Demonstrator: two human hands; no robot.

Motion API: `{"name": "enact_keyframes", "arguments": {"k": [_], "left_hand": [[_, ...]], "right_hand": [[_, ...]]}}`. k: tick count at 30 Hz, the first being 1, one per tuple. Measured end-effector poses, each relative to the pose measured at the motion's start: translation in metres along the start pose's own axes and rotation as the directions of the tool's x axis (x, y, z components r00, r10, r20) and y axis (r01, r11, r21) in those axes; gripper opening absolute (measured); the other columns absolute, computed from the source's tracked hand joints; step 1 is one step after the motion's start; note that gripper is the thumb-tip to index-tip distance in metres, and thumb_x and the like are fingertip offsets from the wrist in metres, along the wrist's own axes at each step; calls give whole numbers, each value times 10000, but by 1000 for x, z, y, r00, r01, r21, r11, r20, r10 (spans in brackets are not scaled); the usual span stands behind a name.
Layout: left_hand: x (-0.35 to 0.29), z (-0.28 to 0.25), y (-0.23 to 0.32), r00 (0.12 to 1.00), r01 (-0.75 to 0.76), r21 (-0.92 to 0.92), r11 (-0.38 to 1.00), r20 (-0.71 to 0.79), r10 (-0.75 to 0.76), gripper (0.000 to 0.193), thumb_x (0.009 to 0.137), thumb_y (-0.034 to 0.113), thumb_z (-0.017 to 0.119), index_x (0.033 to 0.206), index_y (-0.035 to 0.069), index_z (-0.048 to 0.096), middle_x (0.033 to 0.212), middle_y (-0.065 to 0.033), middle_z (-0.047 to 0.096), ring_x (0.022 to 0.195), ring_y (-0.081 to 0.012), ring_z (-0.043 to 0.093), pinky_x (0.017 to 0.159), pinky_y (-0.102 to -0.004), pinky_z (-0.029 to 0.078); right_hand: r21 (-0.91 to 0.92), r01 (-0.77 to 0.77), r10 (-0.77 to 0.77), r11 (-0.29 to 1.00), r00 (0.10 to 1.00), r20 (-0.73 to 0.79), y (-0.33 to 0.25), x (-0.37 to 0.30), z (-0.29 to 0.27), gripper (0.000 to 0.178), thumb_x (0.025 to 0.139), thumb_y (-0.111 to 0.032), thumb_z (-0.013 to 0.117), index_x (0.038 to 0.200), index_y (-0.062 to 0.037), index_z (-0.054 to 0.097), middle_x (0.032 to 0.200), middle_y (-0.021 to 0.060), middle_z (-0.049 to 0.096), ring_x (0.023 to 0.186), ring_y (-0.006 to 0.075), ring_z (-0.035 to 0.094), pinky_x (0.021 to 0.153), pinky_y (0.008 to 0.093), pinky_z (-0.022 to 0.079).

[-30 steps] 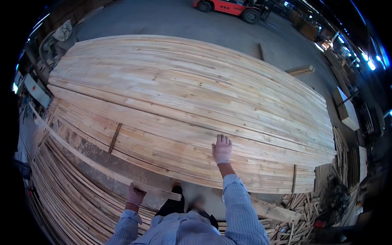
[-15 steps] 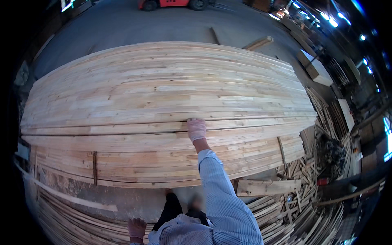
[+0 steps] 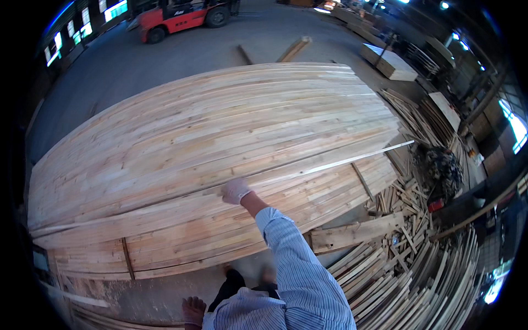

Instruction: The person repeatedly picks up long, thin wooden planks from a pile and places them onto a larger stack of similar planks. The action is performed by hand, with the person moving back and forth to gather and stack the wood.

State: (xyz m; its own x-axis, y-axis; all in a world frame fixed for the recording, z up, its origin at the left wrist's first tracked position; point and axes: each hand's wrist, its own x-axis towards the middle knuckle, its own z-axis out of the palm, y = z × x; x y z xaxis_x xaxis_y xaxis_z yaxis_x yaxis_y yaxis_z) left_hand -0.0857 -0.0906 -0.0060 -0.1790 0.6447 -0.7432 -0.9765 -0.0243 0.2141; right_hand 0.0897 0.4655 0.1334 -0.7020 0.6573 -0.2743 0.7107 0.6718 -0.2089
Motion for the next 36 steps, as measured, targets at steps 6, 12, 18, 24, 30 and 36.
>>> {"name": "enact_keyframes", "arguments": {"k": [6, 12, 18, 24, 30, 36], "left_hand": [[-1, 87, -26, 974, -91, 154, 984, -191, 121, 367, 977, 490, 494, 775, 183, 511, 720, -3, 537, 646, -186, 520, 608, -352, 439], [30, 100, -28, 975, -106, 295, 949, 220, 40, 351, 984, 503, 513, 992, 160, 589, 889, -28, 642, 784, -202, 618, 720, -378, 505], [10, 203, -36, 934, -167, 0, 986, 319, 158, 503, 969, 583, 489, 1164, 128, 582, 1138, -102, 643, 1039, -285, 607, 962, -482, 484], [26, 181, -34, 931, -251, -107, 962, 247, 270, 576, 946, 628, 508, 1248, 142, 575, 1171, -79, 654, 1109, -316, 593, 1031, -523, 450], [43, 154, -39, 917, -331, -108, 938, 199, 346, 579, 936, 625, 503, 1190, 114, 601, 1135, -87, 659, 1078, -326, 591, 1016, -543, 439], [-5, 179, -52, 925, -319, -153, 935, 166, 343, 615, 968, 638, 374, 1210, 117, 595, 1173, -133, 639, 1134, -369, 556, 1072, -561, 388]], "right_hand": [[135, 89, -112, 987, 979, 168, -16, -75, 6, 439, 884, -406, 538, 1013, -44, 752, 1071, 200, 716, 1037, 357, 676, 906, 465, 523], [184, 156, -200, 970, 946, 254, -37, -136, 32, 424, 878, -382, 536, 1016, -43, 750, 1071, 206, 716, 997, 363, 689, 865, 469, 532], [107, 139, -144, 985, 988, 50, -69, -218, 69, 386, 823, -369, 636, 1124, -133, 686, 956, 104, 718, 924, 318, 702, 783, 458, 535], [171, 233, -190, 957, 953, -236, -68, -297, 69, 313, 807, -236, 636, 1079, -82, 637, 1062, 118, 678, 1042, 305, 639, 879, 432, 478], [-136, -22, -34, 990, 916, -401, 85, -404, 91, 413, 844, -410, 659, 1108, -94, 642, 1208, 135, 624, 1108, 298, 583, 1041, 473, 409], [26, -293, 291, 956, 928, -231, 173, -466, 46, 573, 726, -373, 784, 1199, -89, 631, 1148, 153, 644, 1163, 355, 558, 1038, 491, 419]]}}
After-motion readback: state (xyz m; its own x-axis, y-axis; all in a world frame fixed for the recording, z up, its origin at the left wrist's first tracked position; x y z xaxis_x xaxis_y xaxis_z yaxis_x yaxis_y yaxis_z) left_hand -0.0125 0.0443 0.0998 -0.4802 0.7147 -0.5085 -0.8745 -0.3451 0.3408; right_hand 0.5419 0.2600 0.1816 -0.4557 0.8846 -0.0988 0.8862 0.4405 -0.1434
